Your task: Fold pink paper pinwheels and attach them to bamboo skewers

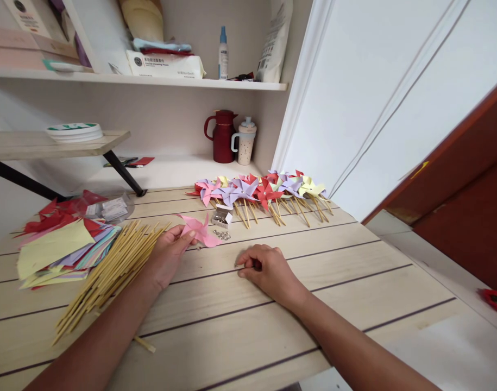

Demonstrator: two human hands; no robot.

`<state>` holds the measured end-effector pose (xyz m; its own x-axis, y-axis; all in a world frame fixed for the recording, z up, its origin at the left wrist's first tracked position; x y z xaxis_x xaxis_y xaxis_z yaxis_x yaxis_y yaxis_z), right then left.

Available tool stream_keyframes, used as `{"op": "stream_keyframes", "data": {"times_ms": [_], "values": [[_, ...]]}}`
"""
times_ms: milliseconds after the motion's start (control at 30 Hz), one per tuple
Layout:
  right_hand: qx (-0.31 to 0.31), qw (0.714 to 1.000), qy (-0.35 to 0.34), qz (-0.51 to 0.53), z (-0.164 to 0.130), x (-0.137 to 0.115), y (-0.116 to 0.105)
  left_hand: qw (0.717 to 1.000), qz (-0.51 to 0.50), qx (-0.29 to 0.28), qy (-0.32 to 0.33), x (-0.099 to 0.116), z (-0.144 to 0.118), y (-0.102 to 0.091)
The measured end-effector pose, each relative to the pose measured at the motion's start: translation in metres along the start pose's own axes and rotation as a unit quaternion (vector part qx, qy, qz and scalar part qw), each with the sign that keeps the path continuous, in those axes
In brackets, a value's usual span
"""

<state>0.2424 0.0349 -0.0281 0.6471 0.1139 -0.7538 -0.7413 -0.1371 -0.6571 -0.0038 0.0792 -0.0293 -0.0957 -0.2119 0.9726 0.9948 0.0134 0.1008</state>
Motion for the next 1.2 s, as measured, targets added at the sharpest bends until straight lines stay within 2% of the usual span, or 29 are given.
{"op": "stream_keyframes", "data": {"times_ms": [467, 667, 767, 867, 1000, 1100, 1200], "values": [[0.010, 0.999, -0.022, -0.028, 0.005, -0.008, 0.005, 1.000, 0.016, -0.015, 0.010, -0.004, 0.000, -0.001], [0.006, 1.000, -0.009, -0.021, 0.005, -0.009, 0.004, 1.000, 0.021, -0.018, 0.006, -0.005, 0.000, -0.001], [-0.013, 1.000, 0.016, 0.009, 0.005, -0.009, 0.001, 1.000, 0.003, -0.011, 0.000, -0.004, 0.000, -0.002], [-0.062, 0.991, 0.065, 0.100, 0.006, -0.012, -0.005, 0.999, -0.042, 0.007, -0.003, -0.004, 0.001, -0.002], [-0.105, 0.970, 0.095, 0.200, 0.014, -0.034, -0.011, 0.993, -0.115, 0.033, -0.007, -0.004, 0.002, -0.003], [-0.127, 0.958, 0.063, 0.251, 0.028, -0.061, -0.010, 0.990, -0.135, 0.044, -0.010, -0.003, 0.002, -0.003], [-0.113, 0.961, 0.023, 0.251, 0.044, -0.081, -0.008, 0.991, -0.126, 0.051, -0.011, -0.002, 0.002, -0.002]]}}
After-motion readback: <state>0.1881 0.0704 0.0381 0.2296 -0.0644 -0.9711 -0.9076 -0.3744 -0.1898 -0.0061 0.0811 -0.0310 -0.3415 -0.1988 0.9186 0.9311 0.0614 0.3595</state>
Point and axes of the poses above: each hand's wrist, its own z-axis towards the middle knuckle, its own y-axis out of the palm, x = y × z, the point moved 1 cm from there along z, towards the middle knuckle, and after that the axes turned 10 degrees about y, right-handed, at the moved point
